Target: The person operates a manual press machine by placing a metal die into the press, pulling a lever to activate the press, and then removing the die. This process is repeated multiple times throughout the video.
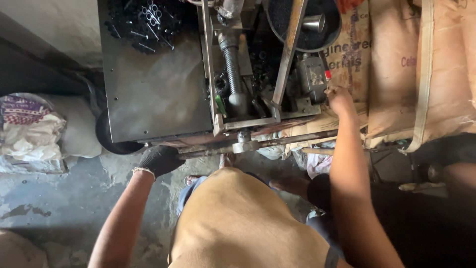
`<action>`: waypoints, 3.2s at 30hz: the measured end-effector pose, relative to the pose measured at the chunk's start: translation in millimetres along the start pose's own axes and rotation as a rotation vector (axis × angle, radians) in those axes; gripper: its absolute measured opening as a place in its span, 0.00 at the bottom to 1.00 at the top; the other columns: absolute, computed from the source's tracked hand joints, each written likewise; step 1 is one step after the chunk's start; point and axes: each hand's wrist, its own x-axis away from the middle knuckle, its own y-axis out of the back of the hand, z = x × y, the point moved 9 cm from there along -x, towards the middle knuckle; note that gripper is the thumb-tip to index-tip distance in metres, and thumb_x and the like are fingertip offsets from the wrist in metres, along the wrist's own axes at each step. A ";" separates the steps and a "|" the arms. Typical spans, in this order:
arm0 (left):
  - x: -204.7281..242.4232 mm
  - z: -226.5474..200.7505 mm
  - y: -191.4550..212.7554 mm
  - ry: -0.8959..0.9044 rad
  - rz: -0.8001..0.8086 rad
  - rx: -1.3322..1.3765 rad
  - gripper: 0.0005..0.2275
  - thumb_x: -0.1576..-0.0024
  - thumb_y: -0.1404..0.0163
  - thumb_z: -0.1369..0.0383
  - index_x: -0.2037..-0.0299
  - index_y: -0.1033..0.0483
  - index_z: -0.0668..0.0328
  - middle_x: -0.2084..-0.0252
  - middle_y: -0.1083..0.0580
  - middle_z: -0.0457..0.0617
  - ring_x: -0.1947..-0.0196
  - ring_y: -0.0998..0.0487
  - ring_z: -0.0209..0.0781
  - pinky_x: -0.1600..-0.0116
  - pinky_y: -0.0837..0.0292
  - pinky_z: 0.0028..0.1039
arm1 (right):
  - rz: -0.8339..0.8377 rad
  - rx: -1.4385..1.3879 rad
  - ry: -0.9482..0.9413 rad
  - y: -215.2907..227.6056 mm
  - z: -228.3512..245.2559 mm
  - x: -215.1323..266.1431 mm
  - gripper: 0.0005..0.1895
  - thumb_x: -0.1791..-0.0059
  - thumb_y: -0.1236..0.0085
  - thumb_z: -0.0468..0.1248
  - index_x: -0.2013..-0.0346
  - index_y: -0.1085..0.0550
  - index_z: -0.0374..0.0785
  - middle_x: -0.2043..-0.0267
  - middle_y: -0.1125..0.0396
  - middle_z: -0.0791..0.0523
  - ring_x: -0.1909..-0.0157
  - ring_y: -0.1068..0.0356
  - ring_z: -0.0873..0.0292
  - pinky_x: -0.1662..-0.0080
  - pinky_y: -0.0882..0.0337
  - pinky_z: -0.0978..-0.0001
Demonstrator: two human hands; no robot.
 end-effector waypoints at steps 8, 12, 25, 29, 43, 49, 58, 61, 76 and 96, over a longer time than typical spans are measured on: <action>15.9 -9.7 27.6 0.150 -0.178 -0.040 0.10 0.52 0.45 0.55 0.74 0.17 0.50 0.70 0.21 0.53 0.66 0.19 0.56 0.60 0.24 0.46 | -0.083 0.107 -0.100 22.9 23.1 41.4 0.20 0.45 0.51 0.38 0.37 0.28 0.47 0.47 0.31 0.41 0.46 0.32 0.36 0.46 0.34 0.47; 13.1 -14.6 36.5 0.117 -0.251 -0.057 0.09 0.53 0.45 0.58 0.76 0.19 0.50 0.71 0.21 0.52 0.67 0.19 0.56 0.60 0.24 0.44 | -0.153 0.403 0.176 57.1 106.7 19.3 0.19 0.47 0.50 0.35 0.43 0.23 0.49 0.47 0.27 0.47 0.46 0.28 0.42 0.44 0.31 0.49; 9.7 -9.9 32.1 0.229 -0.162 -0.001 0.08 0.56 0.44 0.58 0.78 0.19 0.49 0.72 0.22 0.53 0.67 0.20 0.58 0.61 0.23 0.46 | -0.286 -0.189 0.745 -39.0 372.9 -98.9 0.12 0.51 0.28 0.35 0.62 0.21 0.28 0.60 0.26 0.45 0.56 0.26 0.44 0.55 0.28 0.58; 10.6 -10.9 37.1 0.262 -0.138 -0.015 0.07 0.56 0.45 0.59 0.77 0.18 0.49 0.71 0.22 0.53 0.66 0.19 0.58 0.61 0.23 0.45 | -0.360 -0.420 0.776 -10.6 374.6 -57.7 0.05 0.50 0.33 0.29 0.60 0.20 0.31 0.61 0.26 0.48 0.58 0.24 0.49 0.58 0.26 0.62; 12.5 -10.1 35.8 0.161 -0.187 -0.009 0.06 0.58 0.46 0.61 0.73 0.17 0.47 0.69 0.21 0.51 0.64 0.19 0.55 0.61 0.24 0.45 | -0.034 -0.527 0.583 -35.5 348.7 -108.9 0.20 0.48 0.33 0.34 0.44 0.26 0.30 0.50 0.26 0.50 0.51 0.23 0.57 0.50 0.23 0.66; 9.2 -4.3 28.3 0.218 -0.060 -0.016 0.07 0.55 0.46 0.61 0.71 0.16 0.46 0.67 0.20 0.52 0.62 0.19 0.55 0.58 0.23 0.44 | 0.159 -0.586 0.651 -55.7 372.7 -107.9 0.35 0.54 0.34 0.32 0.35 0.37 0.31 0.43 0.31 0.49 0.43 0.28 0.51 0.43 0.28 0.61; 7.4 -11.4 36.2 0.192 -0.139 0.029 0.08 0.55 0.44 0.57 0.73 0.16 0.47 0.69 0.20 0.51 0.64 0.19 0.56 0.60 0.23 0.45 | -0.145 -0.430 0.794 -37.8 376.9 -123.3 0.17 0.50 0.34 0.34 0.48 0.25 0.31 0.48 0.27 0.44 0.48 0.25 0.44 0.48 0.26 0.59; 7.4 -13.2 36.3 0.215 -0.085 0.009 0.09 0.56 0.43 0.56 0.71 0.15 0.45 0.68 0.20 0.51 0.64 0.19 0.56 0.59 0.22 0.44 | -0.201 -0.493 0.764 -43.9 376.0 -130.7 0.14 0.52 0.33 0.34 0.54 0.23 0.33 0.53 0.25 0.46 0.54 0.22 0.47 0.52 0.24 0.62; 3.5 -7.3 26.4 0.278 -0.070 -0.001 0.10 0.55 0.43 0.55 0.73 0.16 0.48 0.69 0.20 0.53 0.64 0.18 0.57 0.58 0.22 0.44 | -0.402 -1.308 0.407 20.0 304.7 -96.3 0.07 0.47 0.38 0.37 0.60 0.22 0.35 0.65 0.25 0.55 0.64 0.23 0.61 0.62 0.23 0.68; 0.7 -2.8 56.6 -0.206 -0.215 1.216 0.27 0.45 0.46 0.71 0.34 0.33 0.69 0.37 0.27 0.57 0.37 0.26 0.45 0.34 0.32 0.37 | -1.033 -0.302 0.453 130.1 107.5 43.9 0.07 0.41 0.36 0.30 0.50 0.20 0.27 0.49 0.24 0.48 0.48 0.24 0.48 0.45 0.25 0.57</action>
